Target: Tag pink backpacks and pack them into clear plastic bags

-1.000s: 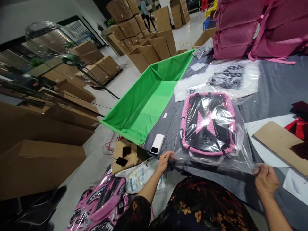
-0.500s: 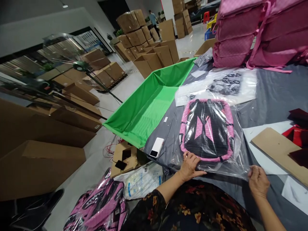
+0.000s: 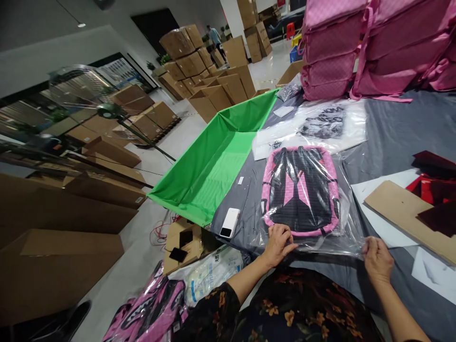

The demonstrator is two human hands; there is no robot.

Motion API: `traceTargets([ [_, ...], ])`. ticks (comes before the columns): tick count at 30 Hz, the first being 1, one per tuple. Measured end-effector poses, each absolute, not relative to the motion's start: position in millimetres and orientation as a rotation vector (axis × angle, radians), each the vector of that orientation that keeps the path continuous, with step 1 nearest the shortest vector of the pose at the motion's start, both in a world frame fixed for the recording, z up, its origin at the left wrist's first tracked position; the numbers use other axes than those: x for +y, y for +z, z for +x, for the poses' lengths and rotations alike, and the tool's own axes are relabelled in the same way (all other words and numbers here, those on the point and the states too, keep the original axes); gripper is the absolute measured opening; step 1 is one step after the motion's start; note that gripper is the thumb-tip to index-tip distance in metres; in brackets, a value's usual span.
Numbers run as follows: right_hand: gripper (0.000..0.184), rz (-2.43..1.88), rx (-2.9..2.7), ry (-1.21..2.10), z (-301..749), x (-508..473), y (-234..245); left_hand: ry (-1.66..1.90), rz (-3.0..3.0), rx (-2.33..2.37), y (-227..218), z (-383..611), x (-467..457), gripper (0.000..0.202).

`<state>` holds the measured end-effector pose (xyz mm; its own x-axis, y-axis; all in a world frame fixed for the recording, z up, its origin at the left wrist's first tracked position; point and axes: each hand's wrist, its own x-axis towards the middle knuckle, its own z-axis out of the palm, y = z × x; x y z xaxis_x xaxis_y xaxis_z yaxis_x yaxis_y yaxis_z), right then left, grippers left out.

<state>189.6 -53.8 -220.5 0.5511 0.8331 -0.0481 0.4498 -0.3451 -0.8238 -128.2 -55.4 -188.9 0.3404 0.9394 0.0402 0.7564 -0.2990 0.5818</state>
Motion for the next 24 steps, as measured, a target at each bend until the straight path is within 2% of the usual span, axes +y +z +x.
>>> traceTargets([
  [7, 0.069, -1.949, -0.914, 0.669, 189, -53, -219, 0.555, 1.922, 1.432, -187, -132, -37, 0.009],
  [14, 0.067, -1.957, -0.846, 0.692, 191, -43, -212, 0.509, 1.699, 1.387, -200, -135, 5, 0.018],
  [24, 0.064, -1.908, -0.595, 0.889, 197, -32, -228, 0.475, 1.478, 1.343, -213, -138, 14, 0.021],
])
